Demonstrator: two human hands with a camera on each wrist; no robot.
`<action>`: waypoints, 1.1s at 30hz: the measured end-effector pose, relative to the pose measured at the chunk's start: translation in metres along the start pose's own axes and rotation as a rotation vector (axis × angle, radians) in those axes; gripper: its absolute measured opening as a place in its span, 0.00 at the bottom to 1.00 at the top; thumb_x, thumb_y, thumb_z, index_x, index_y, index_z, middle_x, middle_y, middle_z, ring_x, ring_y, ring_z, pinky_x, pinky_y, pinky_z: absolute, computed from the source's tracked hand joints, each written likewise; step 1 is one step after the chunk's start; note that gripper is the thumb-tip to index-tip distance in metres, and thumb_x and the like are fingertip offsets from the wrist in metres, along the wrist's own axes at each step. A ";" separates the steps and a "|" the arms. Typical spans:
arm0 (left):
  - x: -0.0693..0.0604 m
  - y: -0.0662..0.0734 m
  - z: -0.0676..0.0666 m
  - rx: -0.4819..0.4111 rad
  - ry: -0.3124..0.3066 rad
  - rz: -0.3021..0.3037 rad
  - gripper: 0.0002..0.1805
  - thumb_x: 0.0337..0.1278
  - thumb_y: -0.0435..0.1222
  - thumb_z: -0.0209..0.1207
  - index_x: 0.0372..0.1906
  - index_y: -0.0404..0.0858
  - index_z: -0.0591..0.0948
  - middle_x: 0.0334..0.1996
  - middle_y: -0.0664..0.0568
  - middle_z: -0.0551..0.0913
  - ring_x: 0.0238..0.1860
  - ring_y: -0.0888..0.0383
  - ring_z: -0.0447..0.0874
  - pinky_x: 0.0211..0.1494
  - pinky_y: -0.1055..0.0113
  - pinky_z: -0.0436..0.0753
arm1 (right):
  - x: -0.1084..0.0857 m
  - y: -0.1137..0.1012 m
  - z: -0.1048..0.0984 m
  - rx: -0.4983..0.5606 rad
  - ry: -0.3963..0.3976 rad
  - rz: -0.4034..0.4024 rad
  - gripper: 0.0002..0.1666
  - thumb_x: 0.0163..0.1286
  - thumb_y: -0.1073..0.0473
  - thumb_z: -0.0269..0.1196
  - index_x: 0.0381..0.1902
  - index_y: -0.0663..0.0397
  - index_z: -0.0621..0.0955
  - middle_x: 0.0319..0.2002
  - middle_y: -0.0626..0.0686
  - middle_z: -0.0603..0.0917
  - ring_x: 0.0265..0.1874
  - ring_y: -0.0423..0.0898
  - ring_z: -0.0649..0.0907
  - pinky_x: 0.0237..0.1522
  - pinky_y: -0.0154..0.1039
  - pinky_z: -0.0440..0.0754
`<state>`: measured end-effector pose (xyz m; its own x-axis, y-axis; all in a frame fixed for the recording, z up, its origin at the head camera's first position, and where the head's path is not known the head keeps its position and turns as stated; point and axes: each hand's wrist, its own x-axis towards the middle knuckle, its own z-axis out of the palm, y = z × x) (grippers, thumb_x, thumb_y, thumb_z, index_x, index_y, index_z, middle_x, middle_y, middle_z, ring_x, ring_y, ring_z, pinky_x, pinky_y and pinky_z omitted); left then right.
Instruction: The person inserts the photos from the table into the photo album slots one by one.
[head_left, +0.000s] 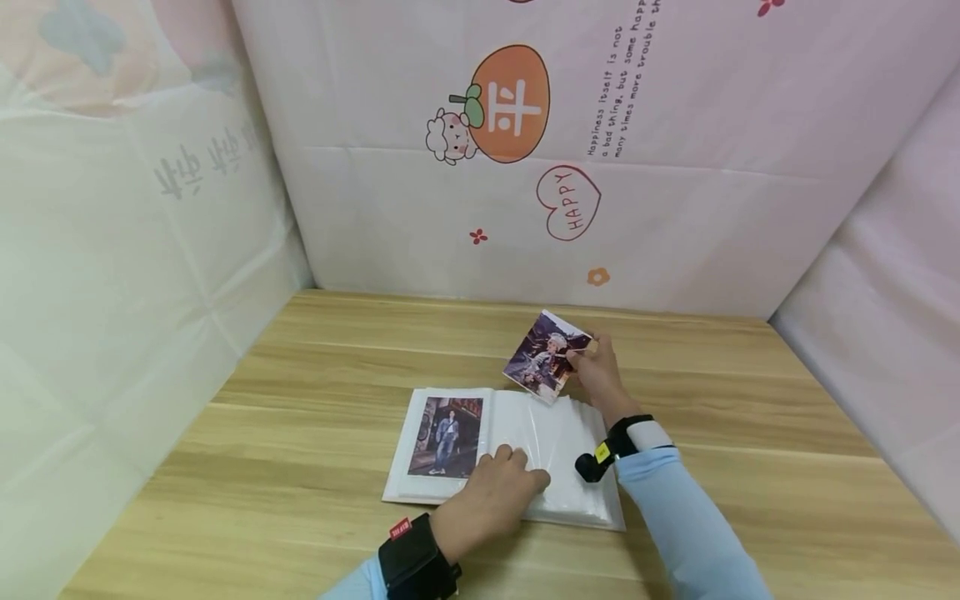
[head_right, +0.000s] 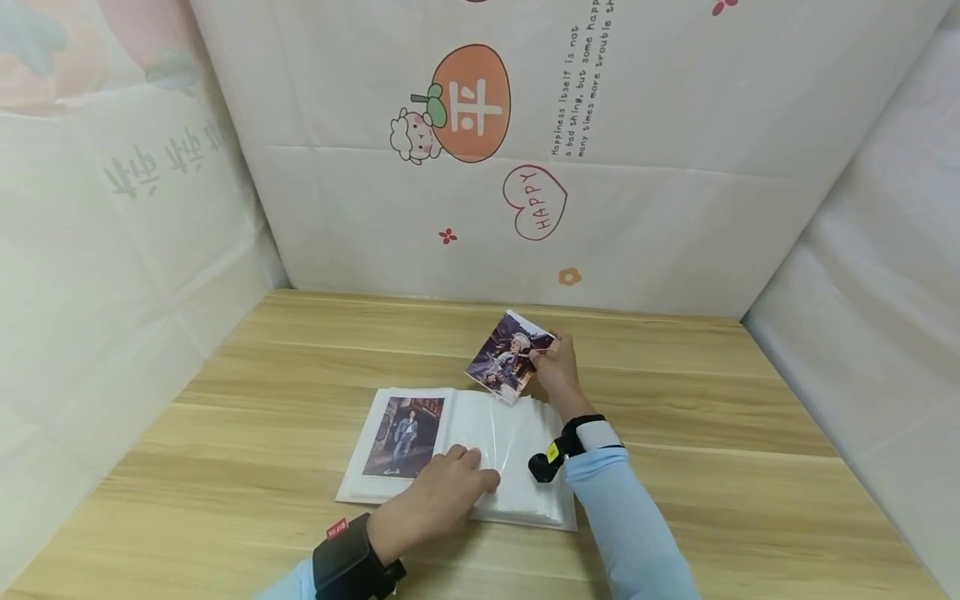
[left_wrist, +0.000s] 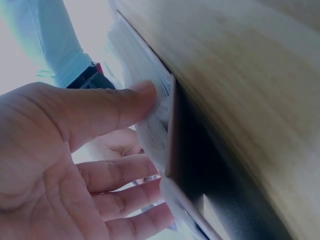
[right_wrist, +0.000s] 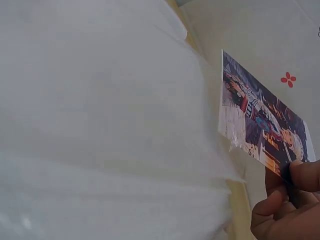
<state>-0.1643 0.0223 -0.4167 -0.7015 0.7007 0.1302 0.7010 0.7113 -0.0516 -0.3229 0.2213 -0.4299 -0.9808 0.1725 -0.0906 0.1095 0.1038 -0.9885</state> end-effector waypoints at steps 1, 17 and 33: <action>0.000 0.000 0.000 -0.003 -0.001 -0.001 0.18 0.32 0.32 0.68 0.36 0.50 0.81 0.27 0.52 0.73 0.31 0.55 0.70 0.25 0.67 0.68 | 0.000 0.000 -0.001 -0.011 -0.011 -0.018 0.36 0.70 0.68 0.50 0.70 0.51 0.50 0.53 0.68 0.74 0.28 0.42 0.79 0.27 0.37 0.72; -0.001 0.000 -0.003 -0.073 -0.050 0.006 0.17 0.40 0.29 0.63 0.40 0.49 0.82 0.28 0.52 0.73 0.32 0.56 0.69 0.27 0.68 0.69 | 0.001 0.003 -0.009 -0.137 -0.147 -0.153 0.31 0.68 0.75 0.47 0.67 0.54 0.60 0.49 0.68 0.72 0.36 0.47 0.78 0.33 0.33 0.76; 0.001 -0.003 -0.004 -0.048 -0.036 0.021 0.19 0.35 0.29 0.65 0.38 0.49 0.82 0.28 0.53 0.73 0.31 0.57 0.69 0.26 0.69 0.69 | 0.002 0.000 -0.009 -0.218 -0.189 -0.152 0.30 0.68 0.74 0.49 0.66 0.55 0.60 0.54 0.68 0.71 0.38 0.51 0.78 0.34 0.37 0.76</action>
<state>-0.1662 0.0210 -0.4124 -0.6902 0.7175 0.0940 0.7202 0.6937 -0.0064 -0.3233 0.2301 -0.4290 -0.9989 -0.0440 0.0152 -0.0287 0.3250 -0.9453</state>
